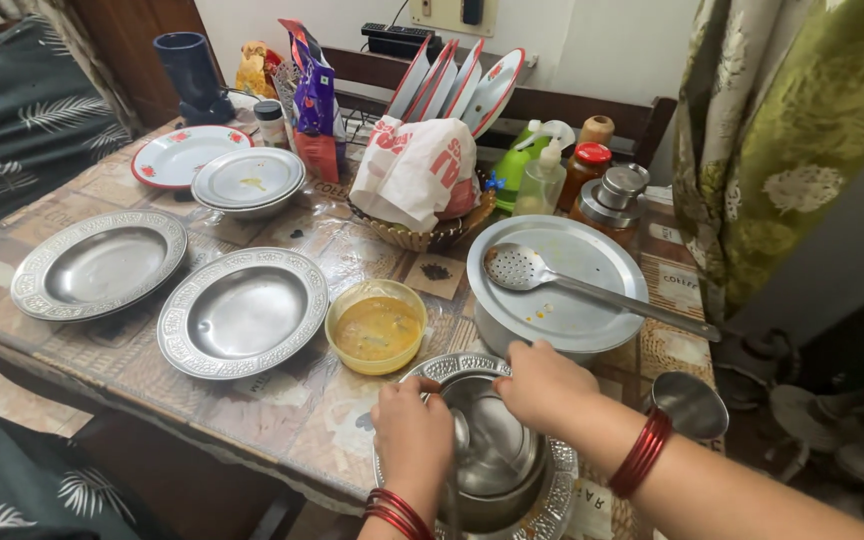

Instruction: The person is tidying up the dining table after a meal, putting away leftovers in the refrigerator and clearing the dishes.

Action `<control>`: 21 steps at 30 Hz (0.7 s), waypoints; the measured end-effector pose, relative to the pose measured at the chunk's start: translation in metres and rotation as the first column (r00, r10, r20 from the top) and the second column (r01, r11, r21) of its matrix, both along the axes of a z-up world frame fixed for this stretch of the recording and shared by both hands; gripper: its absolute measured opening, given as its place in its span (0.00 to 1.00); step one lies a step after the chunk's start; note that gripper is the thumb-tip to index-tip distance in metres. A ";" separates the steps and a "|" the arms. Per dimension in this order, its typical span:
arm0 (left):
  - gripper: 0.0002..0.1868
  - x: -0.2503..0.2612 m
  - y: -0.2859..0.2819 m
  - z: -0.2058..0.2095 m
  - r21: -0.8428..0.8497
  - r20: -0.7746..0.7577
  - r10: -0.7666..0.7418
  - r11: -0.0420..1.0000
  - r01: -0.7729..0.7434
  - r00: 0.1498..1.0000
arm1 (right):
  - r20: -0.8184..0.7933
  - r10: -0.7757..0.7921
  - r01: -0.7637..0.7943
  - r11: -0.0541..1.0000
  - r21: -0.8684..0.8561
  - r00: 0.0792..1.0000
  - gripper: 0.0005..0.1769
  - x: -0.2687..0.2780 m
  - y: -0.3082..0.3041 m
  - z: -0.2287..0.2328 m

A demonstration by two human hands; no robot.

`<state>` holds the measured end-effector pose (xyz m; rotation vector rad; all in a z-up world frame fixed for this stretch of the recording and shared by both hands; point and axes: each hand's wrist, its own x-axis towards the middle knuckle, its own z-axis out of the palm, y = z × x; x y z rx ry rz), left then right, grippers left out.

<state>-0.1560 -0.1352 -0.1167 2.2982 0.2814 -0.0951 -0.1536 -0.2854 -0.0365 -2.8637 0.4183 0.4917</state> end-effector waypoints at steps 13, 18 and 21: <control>0.17 0.066 0.008 -0.036 -0.113 0.167 0.120 0.988 -0.102 0.979 | 0.456 -0.092 -0.110 0.911 0.398 0.885 0.12 0.044 0.030 -0.021; 0.33 0.104 0.018 -0.033 -0.079 0.167 0.228 0.973 -0.218 0.959 | 0.597 -0.029 -0.216 0.917 0.335 0.802 0.22 0.073 0.041 -0.054; 0.41 0.112 0.019 -0.002 0.003 -0.038 0.341 0.940 -0.341 0.939 | 0.490 -0.070 -0.138 0.916 0.376 0.869 0.30 0.085 0.052 -0.054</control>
